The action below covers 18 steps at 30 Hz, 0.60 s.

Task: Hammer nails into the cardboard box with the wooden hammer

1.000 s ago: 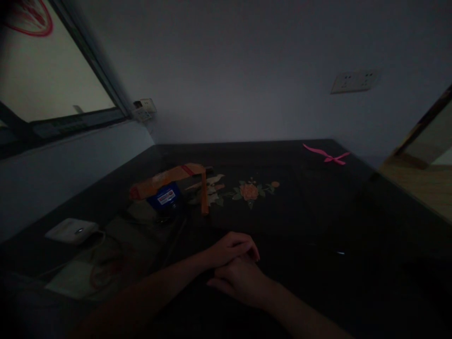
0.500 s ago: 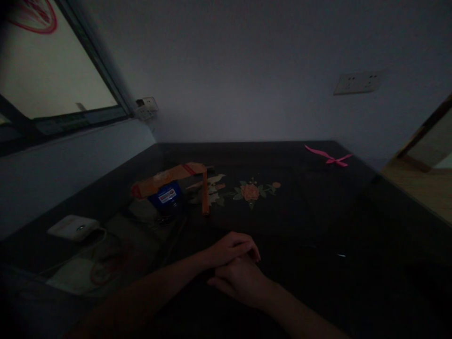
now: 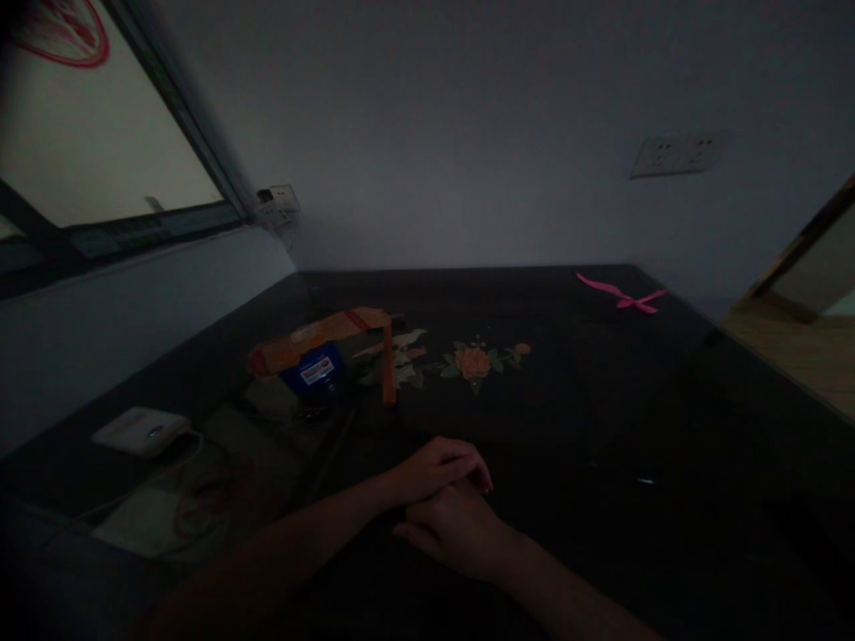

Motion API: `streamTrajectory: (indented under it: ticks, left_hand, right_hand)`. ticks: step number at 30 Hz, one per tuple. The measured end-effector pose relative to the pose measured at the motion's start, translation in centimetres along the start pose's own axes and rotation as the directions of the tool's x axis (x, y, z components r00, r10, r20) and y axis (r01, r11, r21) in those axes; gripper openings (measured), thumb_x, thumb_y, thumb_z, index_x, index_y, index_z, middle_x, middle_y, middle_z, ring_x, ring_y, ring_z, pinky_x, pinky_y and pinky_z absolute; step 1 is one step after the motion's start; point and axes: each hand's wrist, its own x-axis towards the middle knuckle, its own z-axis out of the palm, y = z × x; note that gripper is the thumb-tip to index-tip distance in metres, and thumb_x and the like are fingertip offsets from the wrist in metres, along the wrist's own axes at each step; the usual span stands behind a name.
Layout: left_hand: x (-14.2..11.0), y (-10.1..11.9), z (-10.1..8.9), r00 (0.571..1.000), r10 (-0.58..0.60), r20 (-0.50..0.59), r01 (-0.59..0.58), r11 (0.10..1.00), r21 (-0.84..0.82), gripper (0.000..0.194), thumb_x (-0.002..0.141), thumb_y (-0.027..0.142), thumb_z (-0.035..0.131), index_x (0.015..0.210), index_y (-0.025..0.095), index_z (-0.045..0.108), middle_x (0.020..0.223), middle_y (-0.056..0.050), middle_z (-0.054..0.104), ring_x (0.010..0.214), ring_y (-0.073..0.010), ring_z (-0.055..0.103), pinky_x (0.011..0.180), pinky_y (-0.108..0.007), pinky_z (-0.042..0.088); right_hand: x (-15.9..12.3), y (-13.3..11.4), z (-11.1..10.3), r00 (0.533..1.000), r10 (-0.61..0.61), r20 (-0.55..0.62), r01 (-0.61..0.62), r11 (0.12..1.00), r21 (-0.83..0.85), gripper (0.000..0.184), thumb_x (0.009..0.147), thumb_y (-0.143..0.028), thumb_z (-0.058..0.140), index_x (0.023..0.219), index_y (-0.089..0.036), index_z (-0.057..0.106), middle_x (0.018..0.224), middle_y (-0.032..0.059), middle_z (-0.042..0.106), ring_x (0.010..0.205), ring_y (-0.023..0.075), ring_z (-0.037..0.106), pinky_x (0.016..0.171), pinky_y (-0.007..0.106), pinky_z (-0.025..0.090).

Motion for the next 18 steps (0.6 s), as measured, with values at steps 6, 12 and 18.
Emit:
streamTrajectory:
  ticks: [6, 12, 18]
  left_hand:
    - [0.02, 0.06, -0.04, 1.000, -0.004, 0.010, 0.004, 1.000, -0.004, 0.053, 0.089, 0.057, 0.039, 0.085, 0.011, 0.066, 0.082, -0.007, 0.064, 0.081, -0.0177, 0.060, 0.079, -0.029, 0.046]
    - [-0.05, -0.10, -0.03, 1.000, 0.021, 0.002, -0.021, 1.000, -0.012, 0.051, 0.090, 0.053, 0.039, 0.085, 0.011, 0.066, 0.081, -0.007, 0.064, 0.080, -0.0171, 0.061, 0.077, -0.027, 0.046]
    - [0.03, -0.10, -0.05, 1.000, -0.001, 0.002, 0.001, 1.000, -0.009, 0.053, 0.089, 0.057, 0.039, 0.085, 0.011, 0.066, 0.081, -0.007, 0.064, 0.079, -0.0171, 0.060, 0.078, -0.028, 0.046]
  right_hand:
    - [0.05, 0.07, 0.06, 1.000, -0.003, -0.012, 0.003, 1.000, -0.009, 0.030, 0.090, -0.030, 0.054, 0.071, -0.014, 0.071, 0.066, 0.0040, 0.070, 0.060, 0.0136, 0.057, 0.050, 0.025, 0.026]
    - [-0.04, 0.04, 0.06, 1.000, -0.005, -0.016, 0.005, 1.000, -0.003, 0.029, 0.090, -0.030, 0.054, 0.072, -0.015, 0.071, 0.065, 0.0023, 0.069, 0.057, 0.0122, 0.055, 0.049, 0.025, 0.026]
    - [0.02, 0.16, 0.24, 1.000, -0.004, -0.022, 0.004, 1.000, -0.008, 0.028, 0.089, -0.029, 0.055, 0.071, -0.015, 0.071, 0.069, 0.0042, 0.071, 0.064, 0.0147, 0.059, 0.052, 0.026, 0.029]
